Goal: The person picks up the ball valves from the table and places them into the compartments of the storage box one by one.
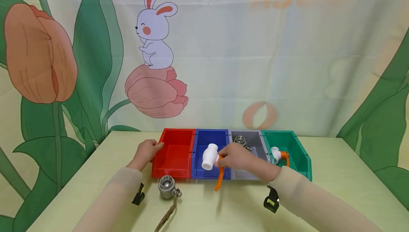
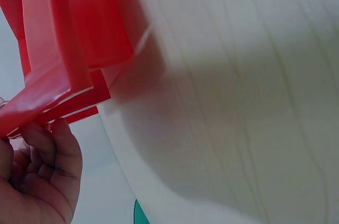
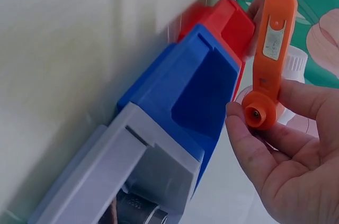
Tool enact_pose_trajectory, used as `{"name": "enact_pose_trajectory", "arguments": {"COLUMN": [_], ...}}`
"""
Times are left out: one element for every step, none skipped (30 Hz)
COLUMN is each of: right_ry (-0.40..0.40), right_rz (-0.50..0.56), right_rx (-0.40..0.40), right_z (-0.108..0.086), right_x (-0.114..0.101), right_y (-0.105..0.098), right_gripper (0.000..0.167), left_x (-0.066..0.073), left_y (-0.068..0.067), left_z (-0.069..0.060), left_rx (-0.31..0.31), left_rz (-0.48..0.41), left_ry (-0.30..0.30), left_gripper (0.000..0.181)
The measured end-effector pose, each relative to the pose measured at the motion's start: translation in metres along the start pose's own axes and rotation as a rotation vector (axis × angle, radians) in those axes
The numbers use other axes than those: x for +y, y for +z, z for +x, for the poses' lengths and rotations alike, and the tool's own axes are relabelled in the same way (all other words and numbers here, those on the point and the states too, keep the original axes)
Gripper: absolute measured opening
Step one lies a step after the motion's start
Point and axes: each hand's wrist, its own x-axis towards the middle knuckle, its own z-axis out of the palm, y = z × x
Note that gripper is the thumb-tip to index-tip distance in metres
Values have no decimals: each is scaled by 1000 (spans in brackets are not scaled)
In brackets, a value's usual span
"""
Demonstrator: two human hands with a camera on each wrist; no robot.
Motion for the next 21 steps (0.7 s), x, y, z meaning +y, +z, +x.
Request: {"name": "enact_pose_trajectory", "arguments": {"right_ry": [5,10,11,14,15,16,15,15,17,18,12,11,8,8,5,5,13,23,26,32,39], "right_rz": [4,7,7,5,3,0,-4,-8,-10,-11,-17,-18,-16,-14,-12,-9,2,12,12,13,12], "right_rx": [-1,0,0,1,2,1,-1,-3,-6,-9,-12,-12,-13,-13,-11,-12,-11,-10,-9,-8,-5], "right_z": [2,4,5,7,8,10,11,12,13,14,15,16,16,17,19,20,21,22,24,26,27], "right_x": [0,0,0,0,0,0,0,1,1,1,1,2,2,3,4,4,5,5,5,5,4], "right_y": [-1,-2,-3,-4,-6,-7,-9,-11,-13,-15,-16,-18,-19,-21,-22,-22,-23,-24,-24,-25,-26], "right_gripper": [25,24,24,24,25,26,26,26,26,25,25,24,25,25,27,28,29,30,30,29,28], "left_x": [0,0,0,1,1,1,1,2,2,2,2,2,2,2,2,2,2,1,1,1,1], "left_y": [0,0,0,0,0,0,0,0,0,0,0,0,0,0,0,0,0,0,0,0,1], "left_z": [0,0,0,0,-1,-1,0,0,0,-1,-1,-1,-1,-1,-1,-1,-1,0,0,1,1], "left_rx": [-1,-2,-3,-3,-5,-6,-7,-6,-5,-3,-3,-2,-1,-1,-1,-2,-3,-3,-3,-3,-3], "left_rz": [2,1,2,1,1,2,2,0,2,3,5,7,8,9,10,11,10,13,11,10,10], "left_ry": [-1,-6,-10,-15,-17,-19,-19,-19,-16,-12,-7,-3,2,5,6,7,4,3,-1,-5,-7], "left_gripper": [30,29,29,29,28,28,28,28,28,28,29,29,29,30,30,30,29,29,29,29,29]}}
